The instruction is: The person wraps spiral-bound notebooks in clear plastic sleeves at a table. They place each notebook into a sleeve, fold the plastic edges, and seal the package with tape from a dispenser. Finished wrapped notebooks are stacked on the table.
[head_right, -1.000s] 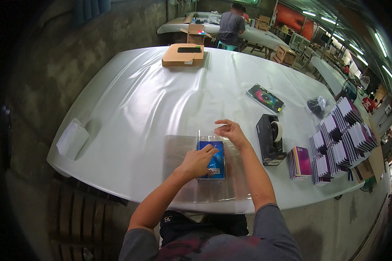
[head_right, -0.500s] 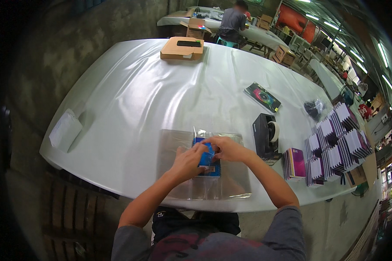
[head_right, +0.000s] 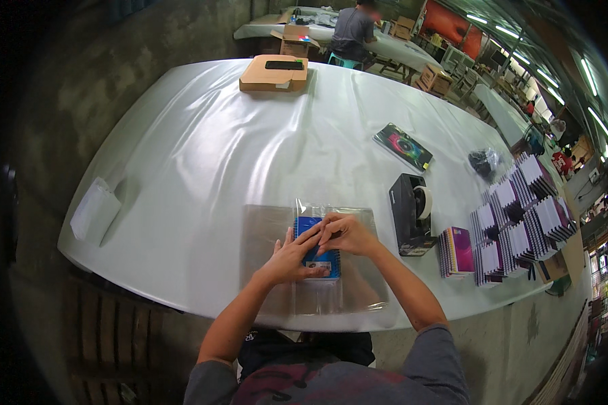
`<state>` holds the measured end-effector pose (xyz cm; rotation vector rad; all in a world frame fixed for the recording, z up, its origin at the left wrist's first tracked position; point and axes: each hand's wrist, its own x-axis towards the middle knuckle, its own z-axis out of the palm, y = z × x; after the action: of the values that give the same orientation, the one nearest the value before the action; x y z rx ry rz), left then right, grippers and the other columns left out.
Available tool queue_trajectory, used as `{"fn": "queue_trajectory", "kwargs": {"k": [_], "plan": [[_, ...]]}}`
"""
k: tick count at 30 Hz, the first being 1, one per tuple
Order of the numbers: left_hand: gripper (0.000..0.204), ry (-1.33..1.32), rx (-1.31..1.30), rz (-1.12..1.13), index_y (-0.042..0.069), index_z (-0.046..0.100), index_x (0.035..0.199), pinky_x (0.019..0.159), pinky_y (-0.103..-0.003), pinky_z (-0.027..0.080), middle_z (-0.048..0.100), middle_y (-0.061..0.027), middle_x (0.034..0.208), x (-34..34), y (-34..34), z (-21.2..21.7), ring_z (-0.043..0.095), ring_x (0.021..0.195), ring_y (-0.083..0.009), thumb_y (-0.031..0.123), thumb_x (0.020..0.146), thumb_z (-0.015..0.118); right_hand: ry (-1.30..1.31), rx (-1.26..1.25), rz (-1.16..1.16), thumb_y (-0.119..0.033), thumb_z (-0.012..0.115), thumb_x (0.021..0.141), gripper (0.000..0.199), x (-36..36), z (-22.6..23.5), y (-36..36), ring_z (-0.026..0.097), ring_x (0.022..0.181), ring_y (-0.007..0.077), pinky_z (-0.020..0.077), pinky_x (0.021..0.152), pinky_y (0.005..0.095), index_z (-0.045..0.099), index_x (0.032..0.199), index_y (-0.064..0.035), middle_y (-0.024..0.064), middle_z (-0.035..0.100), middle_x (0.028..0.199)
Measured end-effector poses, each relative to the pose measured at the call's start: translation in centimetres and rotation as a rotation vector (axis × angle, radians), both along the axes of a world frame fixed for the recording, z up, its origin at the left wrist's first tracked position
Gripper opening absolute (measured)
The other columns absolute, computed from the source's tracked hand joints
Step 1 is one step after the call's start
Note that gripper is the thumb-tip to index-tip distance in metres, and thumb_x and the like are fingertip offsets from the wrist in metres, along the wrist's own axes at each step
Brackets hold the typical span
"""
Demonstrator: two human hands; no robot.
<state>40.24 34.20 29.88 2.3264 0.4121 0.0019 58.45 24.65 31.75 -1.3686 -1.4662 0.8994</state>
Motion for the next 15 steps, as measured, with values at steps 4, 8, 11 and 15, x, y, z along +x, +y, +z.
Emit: {"fn": "queue_trajectory", "kwargs": {"k": [4, 8, 11, 15], "plan": [[0.098, 0.027, 0.014, 0.005, 0.029, 0.025, 0.144, 0.106, -0.063, 0.016, 0.018, 0.0093, 0.151, 0.1, -0.1, -0.2, 0.01, 0.134, -0.0507, 0.059, 0.064, 0.072, -0.142, -0.012, -0.024, 0.005, 0.075, 0.063, 0.014, -1.1, 0.6, 0.0, 0.063, 0.075, 0.0168, 0.0536, 0.069, 0.0276, 0.064, 0.07, 0.001, 0.0092, 0.054, 0.089], [0.102, -0.014, 0.024, -0.006, 0.025, 0.023, 0.145, 0.108, -0.059, 0.015, 0.017, 0.0045, 0.152, 0.3, -0.2, -0.9, 0.009, 0.134, -0.052, 0.056, 0.063, 0.075, -0.271, -0.12, -0.044, 0.004, 0.076, 0.064, 0.022, -1.2, 0.1, 0.1, 0.06, 0.083, 0.0156, 0.0523, 0.071, 0.0288, 0.063, 0.081, -0.0005, 0.0091, 0.054, 0.104], [0.106, -0.223, -0.105, 0.05, 0.021, 0.022, 0.145, 0.108, -0.058, 0.014, 0.017, -0.0087, 0.152, 0.1, 0.3, -2.6, 0.01, 0.136, -0.0484, 0.053, 0.062, 0.077, -0.396, -0.077, -0.037, 0.003, 0.077, 0.061, 0.05, -2.5, 2.1, 0.7, 0.06, 0.092, 0.0199, 0.0521, 0.079, 0.0318, 0.055, 0.105, -0.0064, 0.0122, 0.043, 0.124], [0.09, -0.539, -0.442, 0.127, 0.018, 0.034, 0.14, 0.109, -0.055, 0.015, 0.013, -0.0222, 0.15, -0.8, 0.9, -1.8, 0.011, 0.138, -0.0416, 0.046, 0.067, 0.077, -0.549, -0.049, -0.037, 0.003, 0.078, 0.058, 0.088, -3.0, 2.7, 0.6, 0.059, 0.096, 0.0247, 0.051, 0.085, 0.0348, 0.036, 0.132, -0.0187, 0.0154, 0.026, 0.138]]}}
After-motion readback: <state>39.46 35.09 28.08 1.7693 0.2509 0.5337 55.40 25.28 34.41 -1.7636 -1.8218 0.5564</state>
